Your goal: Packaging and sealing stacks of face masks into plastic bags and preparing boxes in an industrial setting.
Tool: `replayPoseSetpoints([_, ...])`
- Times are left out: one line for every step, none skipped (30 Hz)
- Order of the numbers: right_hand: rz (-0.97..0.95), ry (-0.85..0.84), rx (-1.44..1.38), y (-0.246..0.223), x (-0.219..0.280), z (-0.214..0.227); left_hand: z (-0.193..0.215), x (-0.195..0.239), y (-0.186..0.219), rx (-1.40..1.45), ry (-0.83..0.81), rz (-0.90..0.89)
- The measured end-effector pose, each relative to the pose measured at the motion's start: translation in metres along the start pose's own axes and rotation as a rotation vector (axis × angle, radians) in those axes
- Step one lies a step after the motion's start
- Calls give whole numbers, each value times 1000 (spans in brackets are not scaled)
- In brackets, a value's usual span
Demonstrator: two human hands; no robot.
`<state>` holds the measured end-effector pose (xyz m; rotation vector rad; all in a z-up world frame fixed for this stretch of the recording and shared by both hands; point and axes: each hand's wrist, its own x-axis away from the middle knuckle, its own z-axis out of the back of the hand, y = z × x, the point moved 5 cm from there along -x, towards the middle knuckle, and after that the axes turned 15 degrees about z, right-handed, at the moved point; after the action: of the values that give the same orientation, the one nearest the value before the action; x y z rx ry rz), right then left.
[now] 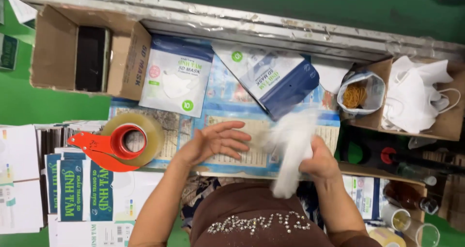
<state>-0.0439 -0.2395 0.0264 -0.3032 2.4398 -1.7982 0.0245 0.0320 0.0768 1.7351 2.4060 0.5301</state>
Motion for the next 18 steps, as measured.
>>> replayPoseSetpoints([-9, 7, -2, -9, 2, -10, 22, 5, -9, 10, 1, 5])
replayPoseSetpoints([79, 3, 138, -22, 3, -18, 51, 11, -22, -241, 211, 66])
replayPoseSetpoints([166, -1, 279, -35, 4, -28, 79, 19, -32, -493, 417, 133])
replayPoseSetpoints([152, -2, 274, -29, -6, -36, 60, 13, -27, -480, 422, 137])
replayPoseSetpoints([245, -90, 622, -27, -17, -47, 42, 8, -19, -886, 545, 165])
replayPoseSetpoints([339, -180, 971, -24, -26, -59, 24, 0, -10, -1297, 655, 194])
replayPoseSetpoints([327, -179, 968, -9, -18, -57, 27, -6, -25, -1288, 653, 203])
replayPoseSetpoints([360, -165, 1022, 3, -15, -54, 30, -12, -28, -1426, 792, 110])
replayPoseSetpoints([392, -151, 1076, 14, -12, -52, 31, -17, -30, -1560, 931, 10])
replayPoseSetpoints([395, -144, 1075, 19, -14, -50, 43, -19, -44, -1567, 927, 11])
replayPoseSetpoints([375, -110, 1028, 25, -16, -47, 53, -21, -58, -1508, 868, -58])
replayPoseSetpoints([345, -81, 985, 30, -13, -43, 62, -23, -77, -1437, 806, -124])
replayPoseSetpoints([339, -77, 987, 25, -6, -45, 56, -19, -81, -1433, 800, -121])
replayPoseSetpoints([374, -107, 997, 19, -7, -48, 43, -16, -76, -1625, 766, -272])
replayPoseSetpoints([408, -137, 1007, 12, -8, -51, 30, -14, -72, -1812, 723, -429])
replayPoseSetpoints([410, -133, 1009, 8, -13, -54, 19, -16, -61, -1814, 719, -431])
replayPoseSetpoints([449, -145, 1023, 3, -16, -59, 9, -20, -52, -1871, 737, -391])
replayPoseSetpoints([481, -151, 1035, -1, -16, -64, -2, -22, -46, -1926, 747, -342])
